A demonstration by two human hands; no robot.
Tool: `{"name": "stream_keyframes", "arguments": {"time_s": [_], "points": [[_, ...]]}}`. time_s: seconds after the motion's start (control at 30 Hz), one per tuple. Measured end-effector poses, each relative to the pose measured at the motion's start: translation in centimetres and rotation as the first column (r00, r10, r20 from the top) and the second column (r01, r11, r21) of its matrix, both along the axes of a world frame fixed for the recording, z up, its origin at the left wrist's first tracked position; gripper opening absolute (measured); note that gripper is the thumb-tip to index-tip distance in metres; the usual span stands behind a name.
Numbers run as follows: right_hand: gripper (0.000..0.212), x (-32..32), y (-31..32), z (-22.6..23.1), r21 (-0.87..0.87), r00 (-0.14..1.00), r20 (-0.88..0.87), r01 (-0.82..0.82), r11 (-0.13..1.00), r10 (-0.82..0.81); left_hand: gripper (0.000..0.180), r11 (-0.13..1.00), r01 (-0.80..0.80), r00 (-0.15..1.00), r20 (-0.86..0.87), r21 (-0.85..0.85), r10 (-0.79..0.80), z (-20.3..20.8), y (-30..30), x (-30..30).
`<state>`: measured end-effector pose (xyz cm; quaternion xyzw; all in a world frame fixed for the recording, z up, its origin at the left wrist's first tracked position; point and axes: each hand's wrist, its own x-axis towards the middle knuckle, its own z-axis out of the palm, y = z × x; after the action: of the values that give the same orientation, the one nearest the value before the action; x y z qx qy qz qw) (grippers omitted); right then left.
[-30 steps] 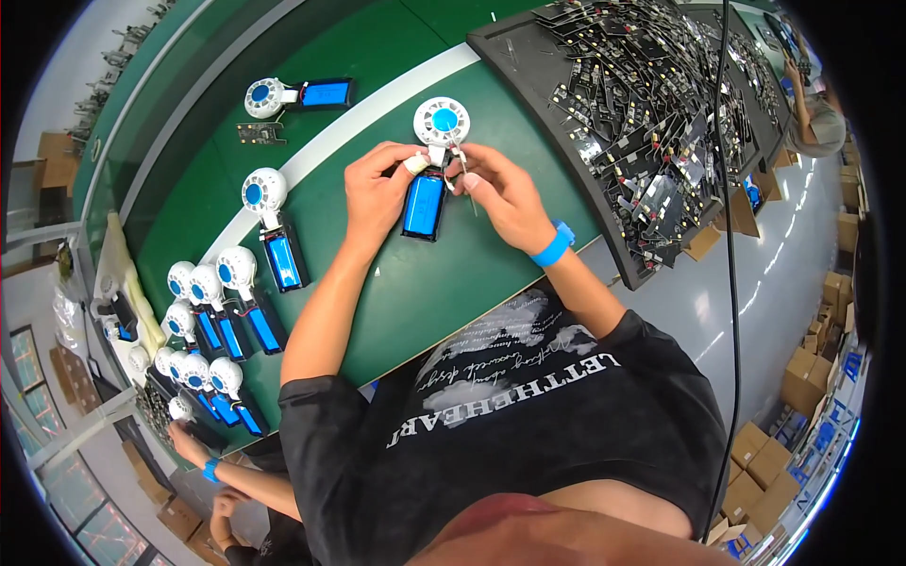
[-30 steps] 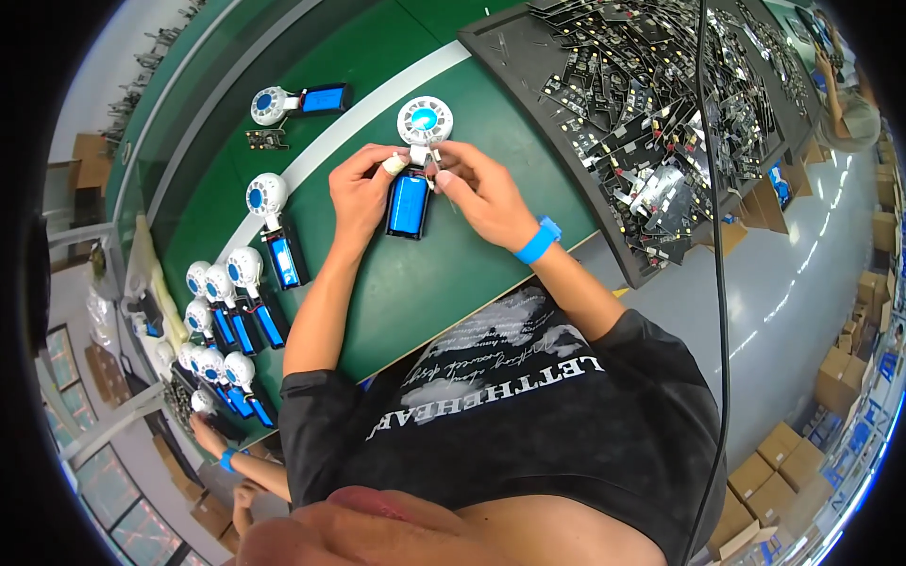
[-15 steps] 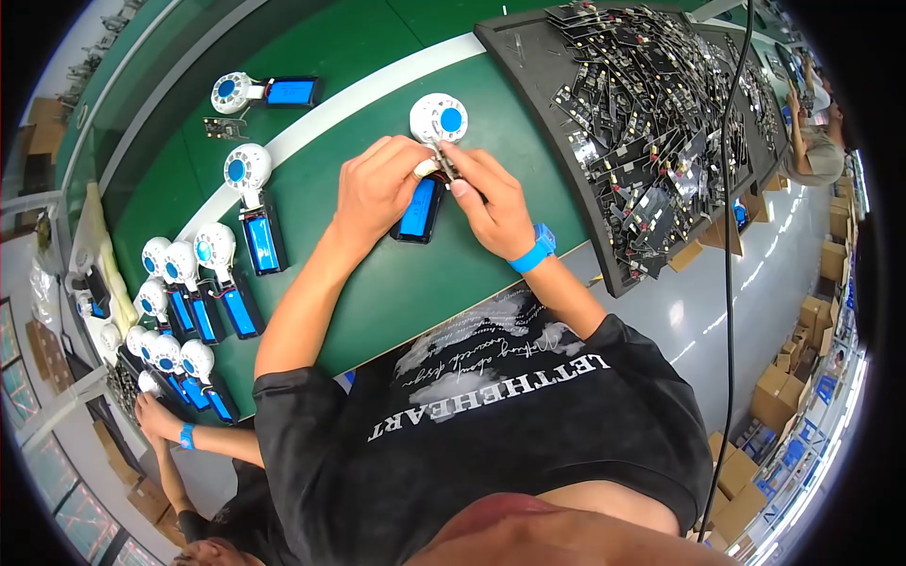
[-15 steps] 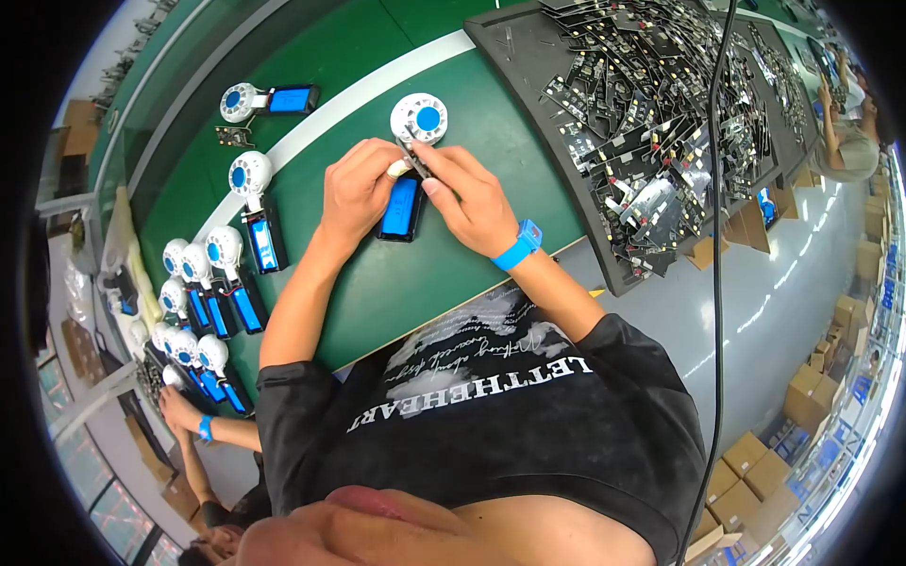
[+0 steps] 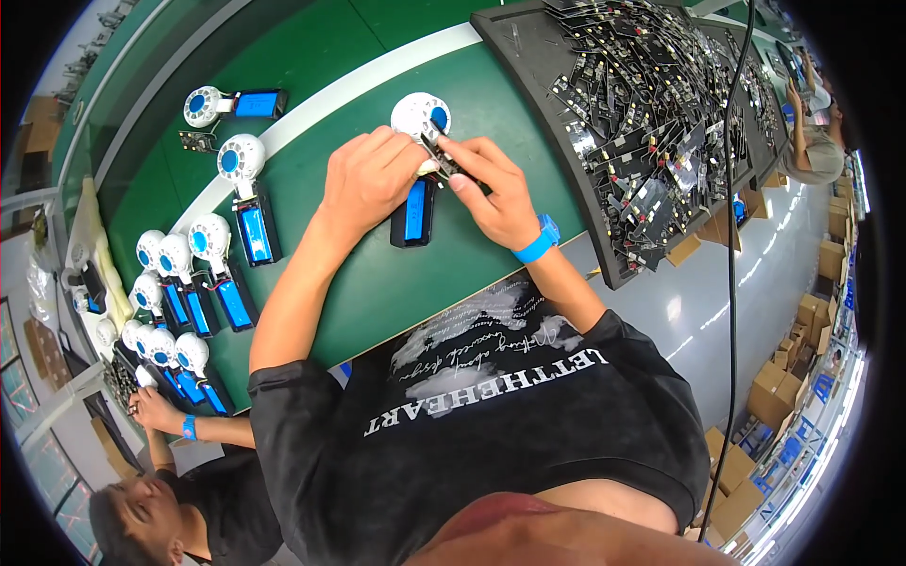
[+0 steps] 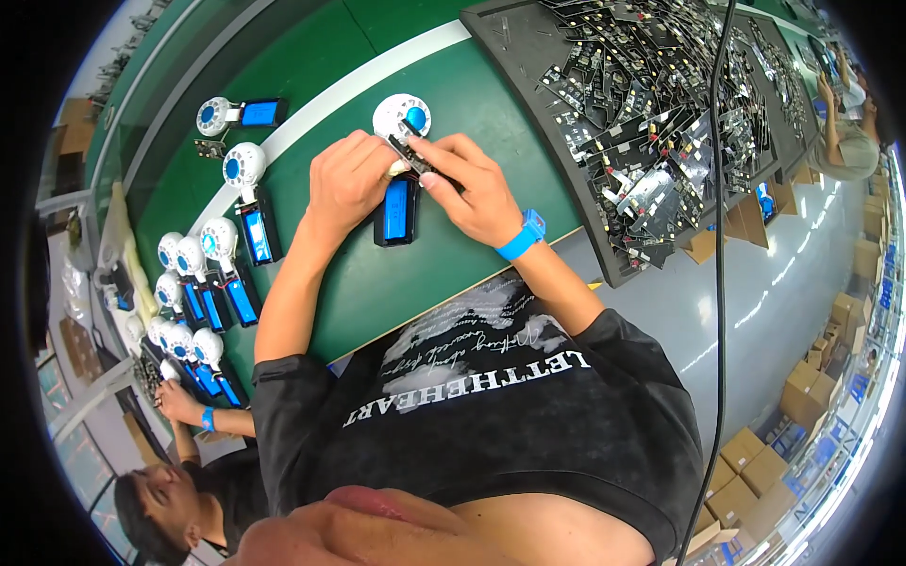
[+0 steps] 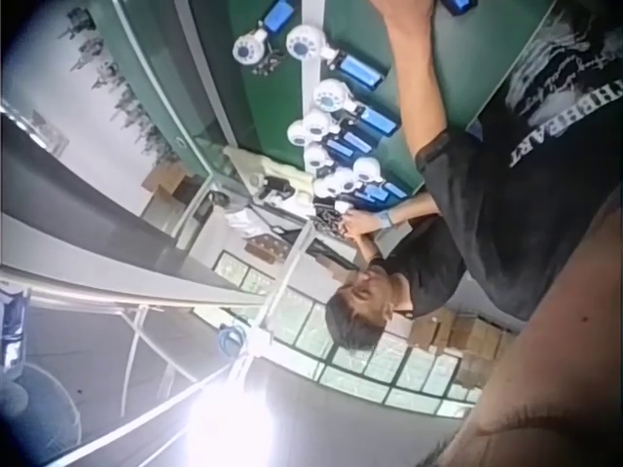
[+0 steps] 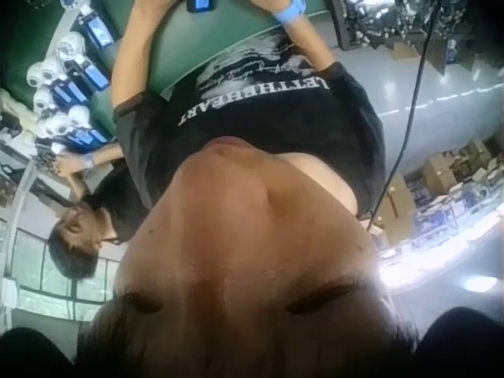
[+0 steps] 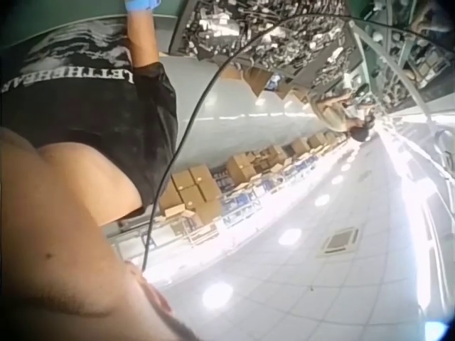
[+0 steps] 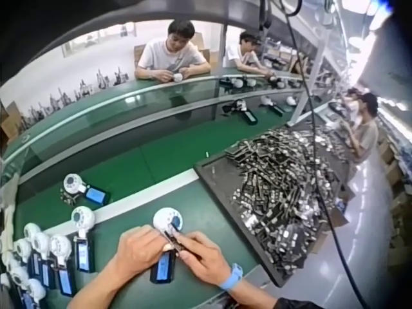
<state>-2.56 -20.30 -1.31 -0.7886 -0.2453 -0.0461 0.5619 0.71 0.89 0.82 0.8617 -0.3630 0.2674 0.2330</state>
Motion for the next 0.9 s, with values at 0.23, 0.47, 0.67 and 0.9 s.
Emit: {"name": "stream_keyframes", "arguments": {"time_s": [0.23, 0.47, 0.67, 0.9], "points": [[0.044, -0.4, 0.0, -0.1, 0.044, 0.999, -0.032, -0.023, 0.999, 0.025, 0.017, 1.000, 0.004, 1.000, -0.015, -0.007, -0.004, -0.2, -0.2, 0.1], [0.045, -0.5, -0.2, -0.2, 0.008, 0.995, 0.098, -0.008, 1.000, 0.007, 0.017, 0.996, 0.063, 0.998, -0.013, 0.061, -0.062, 0.3, 0.0, -0.1], [0.044, -0.6, -0.3, 0.1, -0.013, 0.998, 0.064, 0.030, 0.999, -0.029, 0.016, 0.995, 0.047, 0.999, 0.001, 0.086, -0.047, 0.3, -0.6, 0.1], [0.042, -0.8, -0.8, -0.5, -0.013, 0.988, 0.130, 0.088, 0.996, -0.086, 0.015, 0.990, 0.010, 0.999, 0.034, 0.144, -0.015, 0.7, -1.5, -0.1]]}}
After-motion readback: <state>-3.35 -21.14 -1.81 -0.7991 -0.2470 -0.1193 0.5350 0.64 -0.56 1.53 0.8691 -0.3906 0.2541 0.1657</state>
